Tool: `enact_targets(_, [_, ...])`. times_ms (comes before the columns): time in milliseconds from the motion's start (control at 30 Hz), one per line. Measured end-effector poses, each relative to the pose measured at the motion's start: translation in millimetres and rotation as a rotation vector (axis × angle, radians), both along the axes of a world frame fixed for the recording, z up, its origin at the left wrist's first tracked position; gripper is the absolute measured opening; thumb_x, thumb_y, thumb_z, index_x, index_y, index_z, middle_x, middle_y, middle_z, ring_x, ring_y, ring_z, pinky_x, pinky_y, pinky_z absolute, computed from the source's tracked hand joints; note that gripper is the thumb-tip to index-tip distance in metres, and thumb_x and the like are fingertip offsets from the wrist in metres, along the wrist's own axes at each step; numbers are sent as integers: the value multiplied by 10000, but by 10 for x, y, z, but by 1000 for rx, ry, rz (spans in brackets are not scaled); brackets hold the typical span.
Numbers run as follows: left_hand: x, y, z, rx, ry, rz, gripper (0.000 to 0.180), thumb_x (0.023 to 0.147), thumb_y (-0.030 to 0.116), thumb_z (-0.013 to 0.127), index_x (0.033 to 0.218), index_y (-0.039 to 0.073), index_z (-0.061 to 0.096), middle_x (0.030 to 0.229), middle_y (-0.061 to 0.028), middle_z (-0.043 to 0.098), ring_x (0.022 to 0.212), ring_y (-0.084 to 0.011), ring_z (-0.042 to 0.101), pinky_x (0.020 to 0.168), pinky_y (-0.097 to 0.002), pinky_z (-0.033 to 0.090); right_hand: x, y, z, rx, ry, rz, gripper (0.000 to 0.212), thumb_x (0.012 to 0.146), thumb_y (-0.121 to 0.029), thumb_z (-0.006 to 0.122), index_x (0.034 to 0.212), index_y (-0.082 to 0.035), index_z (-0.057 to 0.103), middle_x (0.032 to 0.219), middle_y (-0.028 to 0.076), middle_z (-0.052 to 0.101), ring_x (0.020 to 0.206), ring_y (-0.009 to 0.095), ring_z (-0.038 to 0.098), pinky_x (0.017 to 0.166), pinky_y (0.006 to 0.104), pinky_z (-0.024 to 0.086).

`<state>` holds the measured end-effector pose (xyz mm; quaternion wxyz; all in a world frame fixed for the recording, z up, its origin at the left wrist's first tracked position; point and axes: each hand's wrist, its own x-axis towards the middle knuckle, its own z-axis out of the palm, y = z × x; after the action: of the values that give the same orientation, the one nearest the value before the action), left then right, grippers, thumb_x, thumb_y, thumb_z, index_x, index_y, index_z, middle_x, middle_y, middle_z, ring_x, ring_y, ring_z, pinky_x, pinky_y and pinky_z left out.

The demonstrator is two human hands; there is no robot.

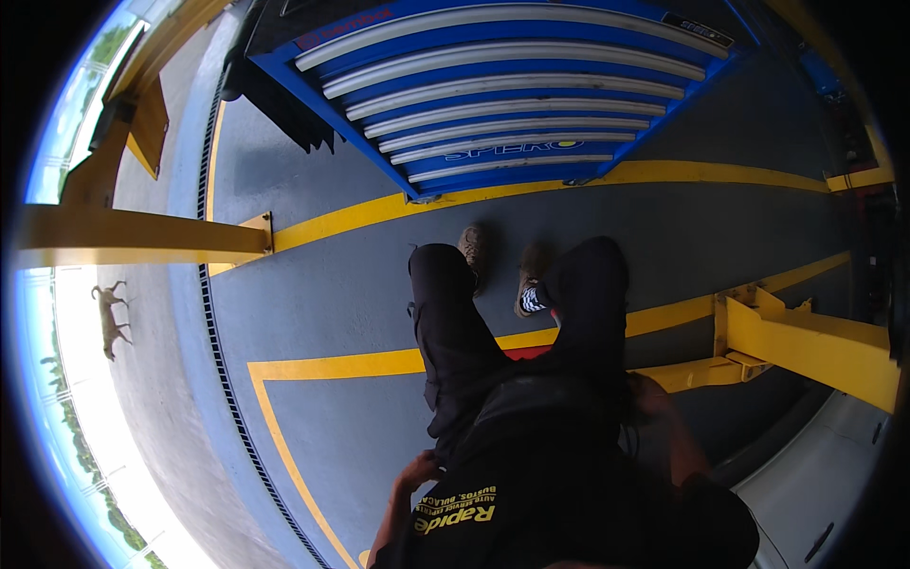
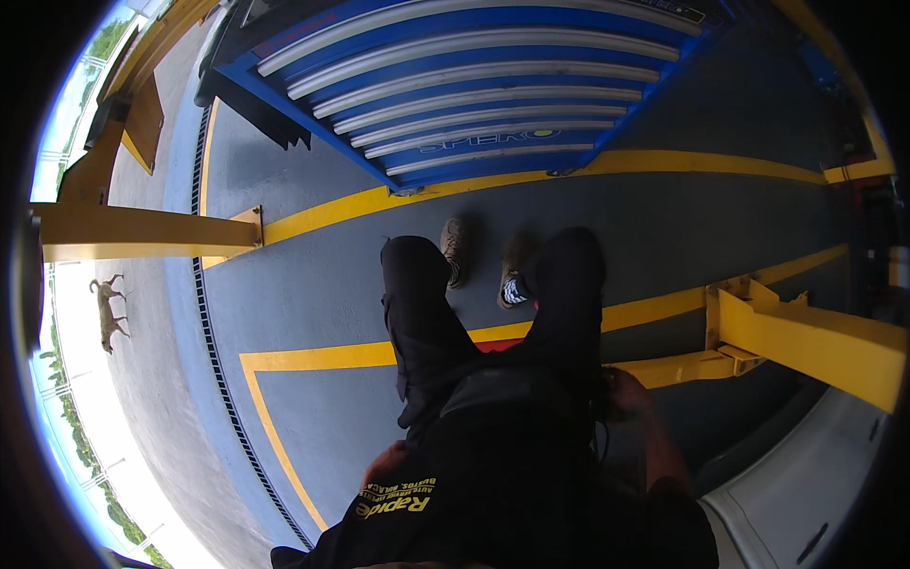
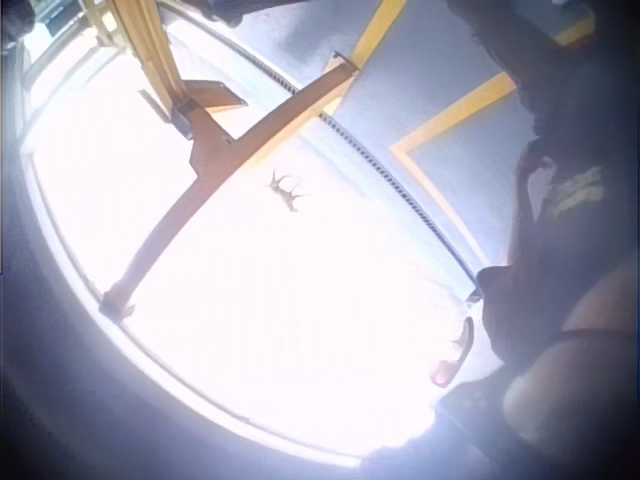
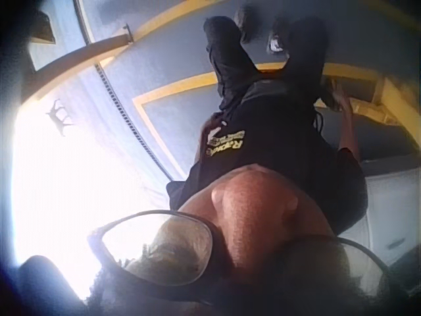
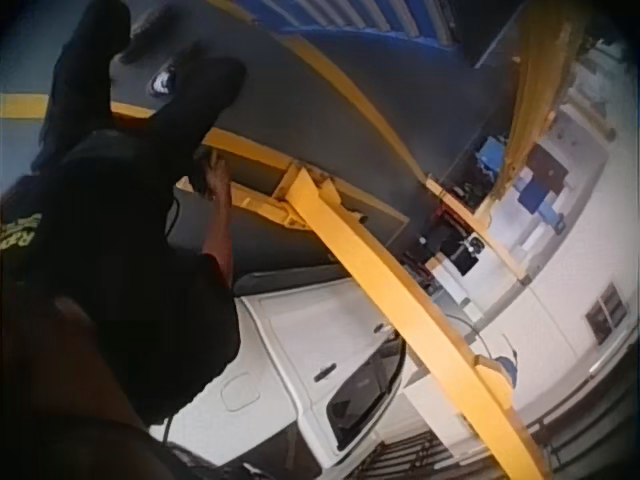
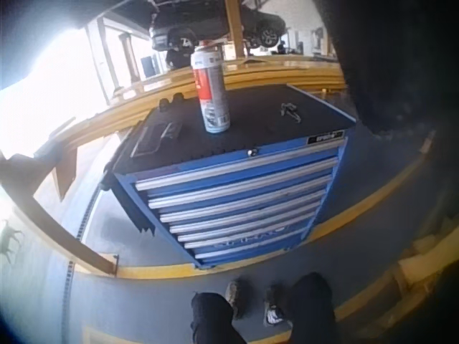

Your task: The person cleans a metal wrench with a green and yellow cloth, then wipes the inside of a blue tool chest drawer. They spray a cleaning agent onto the cloth and continue wiping the drawer and its contents. The person closes the drawer and places the cloth on top of the tool chest.

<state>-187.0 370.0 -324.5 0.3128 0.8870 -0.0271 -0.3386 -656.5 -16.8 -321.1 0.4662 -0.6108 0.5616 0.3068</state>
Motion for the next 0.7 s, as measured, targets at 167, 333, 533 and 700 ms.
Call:
enact_targets(167, [1015, -1579, 140, -415, -139, -134, 464, 1153, 351, 578, 1455, 7, 655, 1307, -171, 748, 1236, -270, 721, 1112, -402, 556, 331, -2123, 215, -707, -342, -499, 307, 1120, -257, 645, 1271, 8, 675, 1091, 110, 736, 1025, 234, 731, 909, 425, 542])
enact_targets(333, [1243, -4007, 770, -933, 128, -188, 507, 1156, 356, 583, 1474, -37, 618, 1333, -186, 734, 1277, -281, 706, 1164, -421, 533, 1434, -2472, 684, -733, -876, -865, 361, 1124, -354, 671, 1325, -57, 702, 1178, 41, 744, 1084, 153, 704, 947, 364, 546])
enact_targets(533, [1984, -5894, 697, -1438, 914, 344, 696, 1152, 518, 452, 1655, 47, 359, 1712, -176, 394, 1544, -309, 464, 1295, -484, 348, 1956, -1949, 414, -11, -1245, -1255, 472, 1115, -307, 682, 1516, -84, 569, 1437, 77, 667, 1303, 217, 661, 1090, 398, 538])
enact_targets(700, [1580, -6161, 572, -1369, 819, 322, 770, 1119, 647, 435, 1667, 108, 387, 1750, -117, 384, 1575, -291, 415, 1304, -466, 287, 1147, -1842, 557, -87, -1201, -1407, 502, 1123, -312, 655, 1550, -71, 550, 1486, 85, 650, 1362, 227, 638, 1107, 378, 527])
